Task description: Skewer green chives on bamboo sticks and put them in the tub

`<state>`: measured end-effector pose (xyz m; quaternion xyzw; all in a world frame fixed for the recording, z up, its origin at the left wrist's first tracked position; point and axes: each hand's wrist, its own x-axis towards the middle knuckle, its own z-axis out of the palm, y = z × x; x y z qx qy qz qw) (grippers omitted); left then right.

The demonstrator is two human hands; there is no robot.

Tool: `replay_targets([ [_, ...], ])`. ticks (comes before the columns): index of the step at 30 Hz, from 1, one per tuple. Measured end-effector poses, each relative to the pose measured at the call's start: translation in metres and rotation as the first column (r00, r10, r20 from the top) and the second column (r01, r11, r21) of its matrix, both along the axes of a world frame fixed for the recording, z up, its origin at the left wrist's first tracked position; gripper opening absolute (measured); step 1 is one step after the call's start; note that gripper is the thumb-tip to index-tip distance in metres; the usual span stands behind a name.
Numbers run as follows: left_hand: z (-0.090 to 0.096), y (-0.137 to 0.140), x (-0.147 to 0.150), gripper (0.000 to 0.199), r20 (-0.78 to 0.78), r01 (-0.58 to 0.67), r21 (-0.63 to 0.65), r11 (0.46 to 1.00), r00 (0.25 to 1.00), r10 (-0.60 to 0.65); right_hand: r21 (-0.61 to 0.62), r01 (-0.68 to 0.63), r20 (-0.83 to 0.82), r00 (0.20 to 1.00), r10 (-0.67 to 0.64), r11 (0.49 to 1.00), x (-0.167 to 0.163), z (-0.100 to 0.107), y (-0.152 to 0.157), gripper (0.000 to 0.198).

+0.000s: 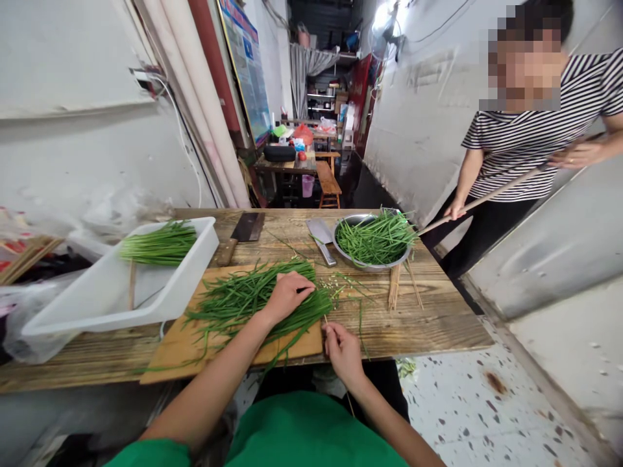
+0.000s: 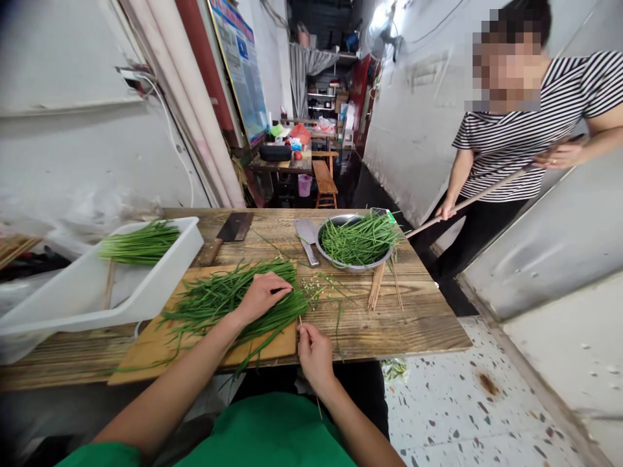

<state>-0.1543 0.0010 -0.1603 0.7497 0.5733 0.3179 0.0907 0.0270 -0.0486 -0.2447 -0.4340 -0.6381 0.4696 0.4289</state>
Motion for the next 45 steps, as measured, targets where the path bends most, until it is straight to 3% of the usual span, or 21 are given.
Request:
replay_targets([
  [7, 0.009, -0.008, -0.008, 0.022, -0.126, 0.158, -0.052, 0.986, 0.978, -0.164, 0.002, 0.006, -0.004, 1.0, -0.006, 1.0, 0.0, -0.001, 0.0, 0.031],
  [12, 0.011, 0.002, -0.027, 0.019, -0.131, -0.069, 0.034, 0.997, 0.989, 0.073, 0.008, 0.002, -0.014, 1.0, -0.002, 1.0, 0.0, -0.001, -0.001, 0.031],
  [19, 0.01, 0.017, -0.027, 0.012, -0.417, -0.195, 0.021, 0.981, 0.89, 0.186, 0.02, 0.008, -0.001, 1.0, -0.008, 1.0, 0.0, -0.002, 0.0, 0.032],
  [31, 0.015, 0.022, -0.03, 0.014, -0.559, -0.117, -0.033, 0.993, 0.825, 0.079, 0.037, 0.008, 0.003, 1.0, -0.008, 0.999, 0.0, 0.002, 0.0, 0.031],
  [36, 0.015, 0.023, -0.026, 0.022, -0.618, -0.086, 0.062, 0.994, 0.779, 0.106, 0.064, 0.024, 0.029, 0.999, -0.026, 0.998, 0.0, 0.005, 0.002, 0.029],
  [45, 0.02, 0.022, -0.023, 0.024, -0.577, -0.092, 0.06, 0.994, 0.809, 0.11, 0.057, 0.033, 0.027, 0.999, -0.034, 0.998, 0.0, 0.003, 0.001, 0.031],
])
